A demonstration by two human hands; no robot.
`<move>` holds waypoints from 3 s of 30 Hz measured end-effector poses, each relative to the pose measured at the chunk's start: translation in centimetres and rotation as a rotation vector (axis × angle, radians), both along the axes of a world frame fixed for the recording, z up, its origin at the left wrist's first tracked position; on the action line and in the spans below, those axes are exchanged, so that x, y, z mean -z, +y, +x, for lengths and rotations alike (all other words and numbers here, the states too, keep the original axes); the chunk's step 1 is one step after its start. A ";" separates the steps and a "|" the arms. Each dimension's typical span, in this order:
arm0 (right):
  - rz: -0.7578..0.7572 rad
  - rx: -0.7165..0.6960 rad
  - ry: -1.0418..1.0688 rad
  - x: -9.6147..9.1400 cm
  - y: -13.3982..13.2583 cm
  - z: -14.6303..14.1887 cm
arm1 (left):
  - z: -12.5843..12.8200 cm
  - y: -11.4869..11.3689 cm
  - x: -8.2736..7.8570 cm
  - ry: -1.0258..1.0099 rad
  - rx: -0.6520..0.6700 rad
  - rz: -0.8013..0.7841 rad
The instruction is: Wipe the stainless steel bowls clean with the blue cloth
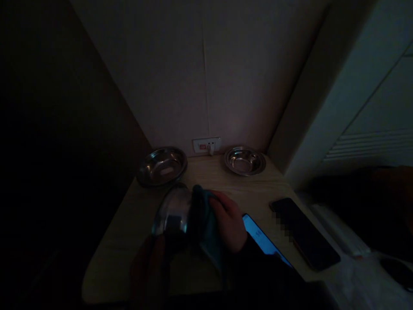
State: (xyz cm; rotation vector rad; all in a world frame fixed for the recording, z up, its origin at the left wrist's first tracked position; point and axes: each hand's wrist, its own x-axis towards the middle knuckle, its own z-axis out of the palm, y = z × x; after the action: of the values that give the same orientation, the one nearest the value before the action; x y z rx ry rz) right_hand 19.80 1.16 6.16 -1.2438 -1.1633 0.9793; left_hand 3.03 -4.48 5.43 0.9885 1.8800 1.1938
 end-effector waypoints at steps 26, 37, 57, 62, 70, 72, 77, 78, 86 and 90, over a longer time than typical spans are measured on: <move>0.704 -0.100 -0.671 -1.8 -2.5 -2.3 | 1.3 0.9 -1.8 -0.232 0.134 0.093; 0.629 -0.179 -0.635 -3.5 -1.7 -1.1 | 1.4 0.3 -1.3 -0.119 0.204 0.085; 0.604 -0.237 -0.577 -3.7 -0.8 -1.2 | 1.1 0.2 -1.3 -0.121 0.223 0.096; 0.632 -0.311 -0.587 -3.9 -1.1 -1.2 | 1.4 0.2 -1.4 -0.095 0.197 0.112; 0.702 -0.255 -0.694 -3.3 -2.0 -1.5 | 1.3 0.6 -1.7 -0.142 0.217 0.125; 0.730 -0.232 -0.698 -3.3 -2.0 -1.3 | 1.6 0.5 -1.6 -0.192 0.215 0.121; 0.657 -0.249 -0.693 -3.0 -2.4 -1.2 | 1.7 0.8 -1.7 -0.186 0.157 0.126; 0.707 -0.234 -0.685 -2.9 -2.6 -1.4 | 1.6 0.9 -1.8 -0.188 0.173 0.131; 0.753 -0.133 -0.615 -0.8 -3.2 -3.3 | 0.7 1.3 -1.5 -0.222 0.104 0.112; 0.661 -0.064 -0.512 -1.1 -2.5 -3.2 | 0.7 1.1 -1.8 -0.264 0.066 0.123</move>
State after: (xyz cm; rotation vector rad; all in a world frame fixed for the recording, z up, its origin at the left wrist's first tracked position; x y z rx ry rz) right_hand 16.63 -1.34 7.28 -0.9285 -1.7523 0.2542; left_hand 3.69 -3.34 7.21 0.9009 1.5733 1.3428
